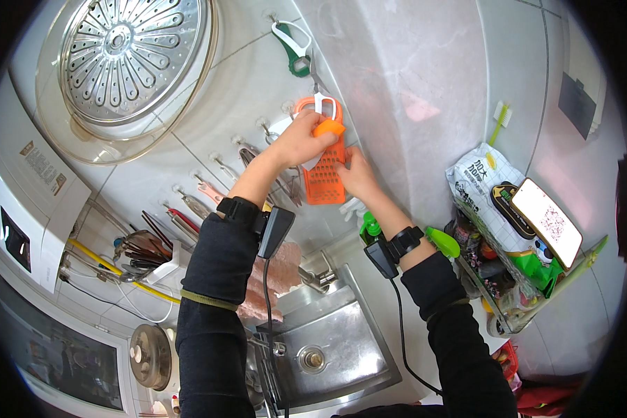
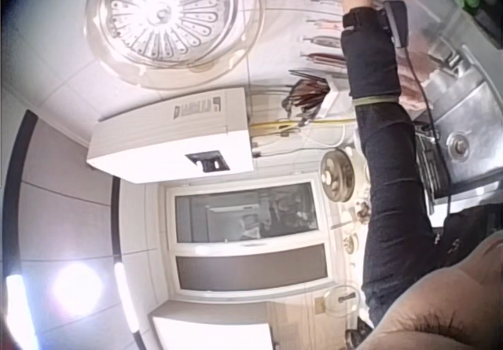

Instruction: The person rinses a pot, pours water into it, and then retrieves a carrot. They peel the carrot over the sink, wash it, and grate it into a bowl using a handheld grater.

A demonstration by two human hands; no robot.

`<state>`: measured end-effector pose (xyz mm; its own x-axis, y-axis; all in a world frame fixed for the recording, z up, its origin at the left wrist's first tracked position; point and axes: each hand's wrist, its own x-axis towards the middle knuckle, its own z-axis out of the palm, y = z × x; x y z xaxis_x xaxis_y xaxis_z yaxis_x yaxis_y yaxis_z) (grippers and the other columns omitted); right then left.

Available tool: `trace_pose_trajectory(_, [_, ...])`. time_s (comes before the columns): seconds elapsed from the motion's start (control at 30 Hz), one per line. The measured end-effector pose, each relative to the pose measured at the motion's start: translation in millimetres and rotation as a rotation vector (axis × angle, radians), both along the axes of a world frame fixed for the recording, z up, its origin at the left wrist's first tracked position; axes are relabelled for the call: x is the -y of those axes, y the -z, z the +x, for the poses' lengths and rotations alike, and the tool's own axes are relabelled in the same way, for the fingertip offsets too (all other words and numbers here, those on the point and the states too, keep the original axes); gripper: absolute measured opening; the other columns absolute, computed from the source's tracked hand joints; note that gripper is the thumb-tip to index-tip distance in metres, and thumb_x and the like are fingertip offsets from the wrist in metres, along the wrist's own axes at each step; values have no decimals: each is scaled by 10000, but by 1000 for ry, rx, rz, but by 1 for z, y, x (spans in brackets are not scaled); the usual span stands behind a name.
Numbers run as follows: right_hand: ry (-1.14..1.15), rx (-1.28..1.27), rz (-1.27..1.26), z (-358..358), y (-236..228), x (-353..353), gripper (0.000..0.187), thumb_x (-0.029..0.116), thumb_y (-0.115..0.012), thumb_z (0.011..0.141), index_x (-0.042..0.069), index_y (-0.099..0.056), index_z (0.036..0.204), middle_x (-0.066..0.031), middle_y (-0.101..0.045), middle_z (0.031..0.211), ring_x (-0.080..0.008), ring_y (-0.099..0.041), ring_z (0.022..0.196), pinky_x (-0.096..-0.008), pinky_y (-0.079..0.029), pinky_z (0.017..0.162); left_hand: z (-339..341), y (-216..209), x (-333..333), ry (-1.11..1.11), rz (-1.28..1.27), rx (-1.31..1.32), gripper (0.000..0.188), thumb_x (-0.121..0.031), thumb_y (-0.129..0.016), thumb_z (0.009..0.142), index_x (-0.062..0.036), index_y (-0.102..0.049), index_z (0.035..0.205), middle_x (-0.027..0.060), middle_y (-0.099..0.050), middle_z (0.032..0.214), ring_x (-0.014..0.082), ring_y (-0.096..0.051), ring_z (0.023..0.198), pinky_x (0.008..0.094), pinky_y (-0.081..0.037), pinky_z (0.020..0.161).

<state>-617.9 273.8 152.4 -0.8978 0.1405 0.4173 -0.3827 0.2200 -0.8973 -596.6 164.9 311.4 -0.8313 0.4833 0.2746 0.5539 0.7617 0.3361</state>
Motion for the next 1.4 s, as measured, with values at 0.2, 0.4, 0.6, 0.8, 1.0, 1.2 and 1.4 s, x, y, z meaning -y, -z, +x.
trace_pose_trajectory(0.2, [-8,-46,-173,13,-3,-8,261,115,-550,844,-3,-447,1053,-174,-629,915,-303,-615,861,-389,-462,763,6,-4,3,31,154,83,361,-276,-552,806,2,-558,1036,68,-551,913,122,-543,772,248,-431,713])
trace_pose_trajectory(0.4, [53,-68,-65,35,-17,-23,239,110,-544,857,15,-455,1058,-160,-654,875,-296,-632,803,-377,-478,709,20,-13,2,37,443,419,346,-264,-508,858,21,-542,1052,43,-555,907,102,-486,688,243,-414,650])
trace_pose_trajectory(0.6, [163,-38,230,63,-33,-39,264,188,-536,875,36,-458,1076,-186,-640,859,-378,-611,745,-452,-475,641,34,-28,21,176,731,576,363,-257,-468,883,28,-541,1094,57,-586,968,98,-480,707,225,-394,616])
trace_pose_trajectory(0.8, [341,-148,584,96,-70,-38,240,187,-511,869,46,-481,1061,-161,-620,772,-346,-621,677,-450,-496,576,41,-32,32,186,686,579,362,-242,-447,884,34,-539,1099,60,-597,1083,91,-477,705,219,-389,631])
trace_pose_trajectory(1.0, [541,-257,776,104,-97,-46,253,89,-521,807,32,-501,1052,-117,-624,776,-286,-641,659,-382,-514,538,47,-34,36,198,683,567,371,-249,-458,877,35,-539,1102,55,-592,1087,85,-482,715,222,-398,646])
trace_pose_trajectory(1.2, [507,-269,1021,108,-91,-55,330,87,-575,758,-21,-543,1068,-90,-618,743,-199,-655,634,-292,-520,505,48,-33,32,167,688,551,379,-264,-467,874,30,-542,1100,51,-593,1032,85,-487,719,215,-405,661])
trace_pose_trajectory(1.4, [499,-352,848,125,-77,-67,317,90,-567,765,9,-541,1070,-104,-620,781,-228,-640,675,-316,-515,539,46,-33,36,187,677,566,370,-266,-463,878,27,-548,1087,45,-561,843,98,-491,713,221,-407,650])
